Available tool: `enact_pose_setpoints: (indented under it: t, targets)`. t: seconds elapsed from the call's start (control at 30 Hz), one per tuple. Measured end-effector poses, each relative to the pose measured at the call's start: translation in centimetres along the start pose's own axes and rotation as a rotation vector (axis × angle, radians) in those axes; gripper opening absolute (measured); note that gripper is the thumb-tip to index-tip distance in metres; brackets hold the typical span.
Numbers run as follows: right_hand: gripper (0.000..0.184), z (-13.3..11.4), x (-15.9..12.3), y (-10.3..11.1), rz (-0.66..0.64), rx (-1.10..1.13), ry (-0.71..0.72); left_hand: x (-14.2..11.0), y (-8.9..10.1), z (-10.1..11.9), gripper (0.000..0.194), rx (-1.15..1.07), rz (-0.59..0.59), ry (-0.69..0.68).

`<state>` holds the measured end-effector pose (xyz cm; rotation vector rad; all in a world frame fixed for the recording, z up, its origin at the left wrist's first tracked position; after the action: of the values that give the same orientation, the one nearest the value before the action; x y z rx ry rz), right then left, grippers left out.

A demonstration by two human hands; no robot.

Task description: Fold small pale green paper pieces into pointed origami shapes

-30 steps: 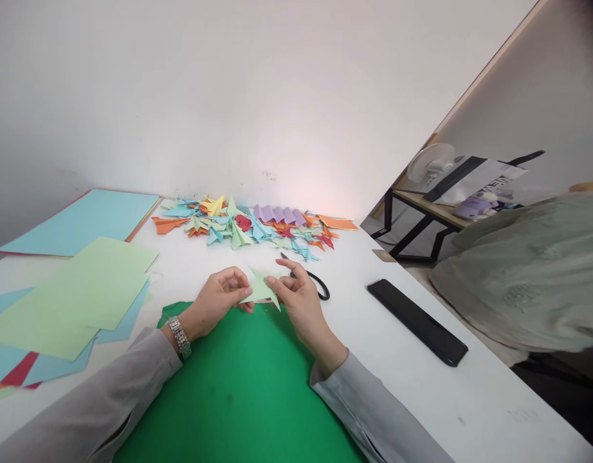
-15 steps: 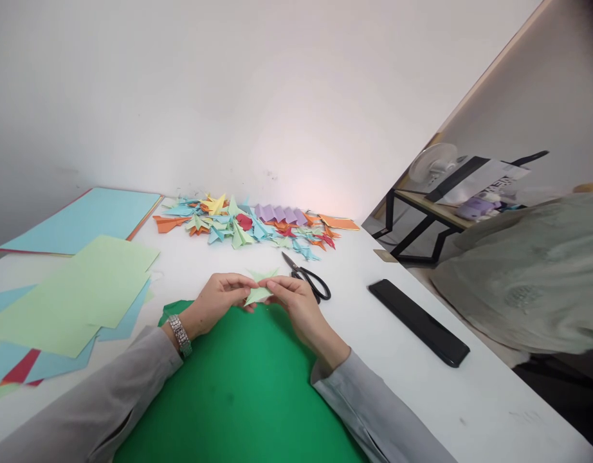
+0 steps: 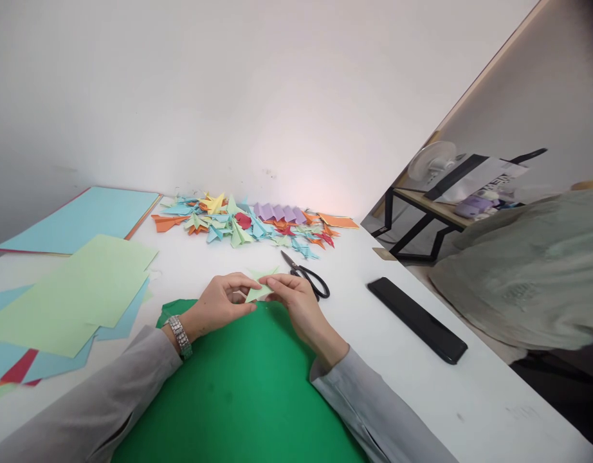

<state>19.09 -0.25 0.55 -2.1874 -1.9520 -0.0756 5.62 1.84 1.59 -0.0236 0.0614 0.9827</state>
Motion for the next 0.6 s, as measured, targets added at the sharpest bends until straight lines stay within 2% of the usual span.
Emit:
enact_pose_setpoints:
  t: [0.3, 0.6]
  targets:
    - [0.019, -0.59, 0.15, -0.17, -0.059, -0.139, 0.095, -0.01, 0.23, 0.04, 0.021, 0.004, 0.047, -0.018]
    - [0.013, -0.37, 0.07, -0.16, -0.069, -0.202, 0.113, 0.32, 0.28, -0.28, 0.011, -0.011, 0.046, -0.015]
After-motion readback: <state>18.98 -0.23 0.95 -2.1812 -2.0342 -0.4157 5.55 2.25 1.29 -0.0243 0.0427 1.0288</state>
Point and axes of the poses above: each hand's wrist, its own x-axis towards the middle knuckle, its own y-axis out of the back of the hand, z = x × y, the point moved 6 cm from there along x, towards the middle knuckle, and after that the axes turned 11 degrees about y, right-handed, at the moved point
